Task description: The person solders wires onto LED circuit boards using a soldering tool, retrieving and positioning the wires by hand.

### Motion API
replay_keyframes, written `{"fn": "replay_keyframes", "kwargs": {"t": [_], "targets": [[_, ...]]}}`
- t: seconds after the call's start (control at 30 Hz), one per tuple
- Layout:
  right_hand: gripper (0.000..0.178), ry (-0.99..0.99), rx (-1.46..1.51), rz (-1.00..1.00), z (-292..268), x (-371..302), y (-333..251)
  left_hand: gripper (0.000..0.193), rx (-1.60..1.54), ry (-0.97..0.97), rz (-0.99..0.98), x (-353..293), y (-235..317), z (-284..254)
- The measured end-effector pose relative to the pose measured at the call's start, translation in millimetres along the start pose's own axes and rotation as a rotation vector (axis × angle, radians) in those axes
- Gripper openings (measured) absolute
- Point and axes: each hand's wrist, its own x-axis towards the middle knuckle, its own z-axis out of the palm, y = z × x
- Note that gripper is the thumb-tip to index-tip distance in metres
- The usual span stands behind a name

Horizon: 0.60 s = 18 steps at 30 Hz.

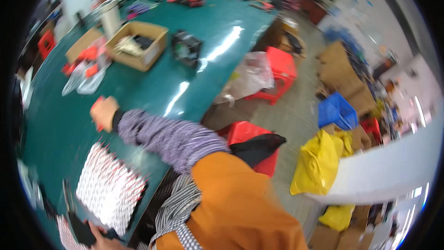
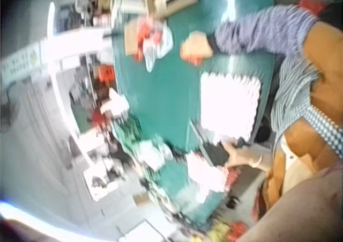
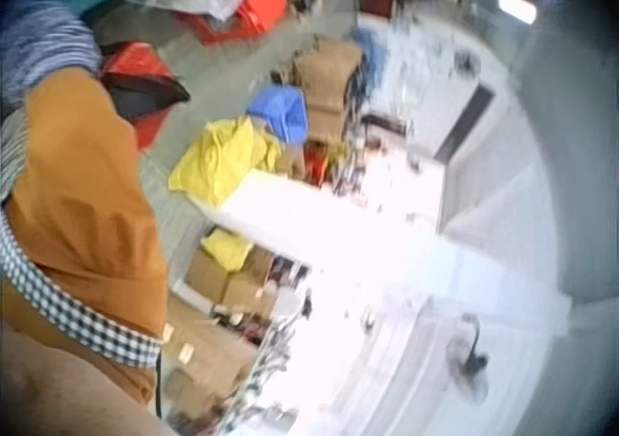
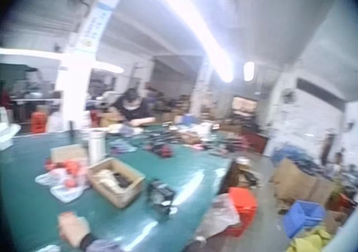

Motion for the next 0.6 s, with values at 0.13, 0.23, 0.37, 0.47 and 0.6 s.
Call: {"fn": "replay_keyframes", "kwargs": {"t": [0.13, 0.23, 0.37, 0.47, 0.6], "targets": [[0.009, 0.041, -0.021, -0.024, -75.3, -24.2, 16.0, 0.015, -0.003, -0.075, 0.052, -8.1, -9.7, -4.0], [0.008, -0.034, -0.130, -0.111, -112.3, -41.3, 31.4, 0.016, -0.126, -0.102, 0.130, -14.7, 2.7, -5.2], [0.005, -0.193, -0.254, -0.313, -128.1, -59.0, 13.1, 0.025, -0.087, -0.092, 0.168, -26.3, 9.0, -30.5], [0.004, -0.243, -0.335, -0.369, -115.0, -69.7, -1.5, 0.027, -0.123, -0.007, 0.069, -38.0, 11.5, -37.4], [0.003, -0.283, -0.418, -0.359, -100.6, -77.7, -5.5, 0.032, -0.151, 0.002, -0.009, -52.7, 11.6, -50.7]]}}
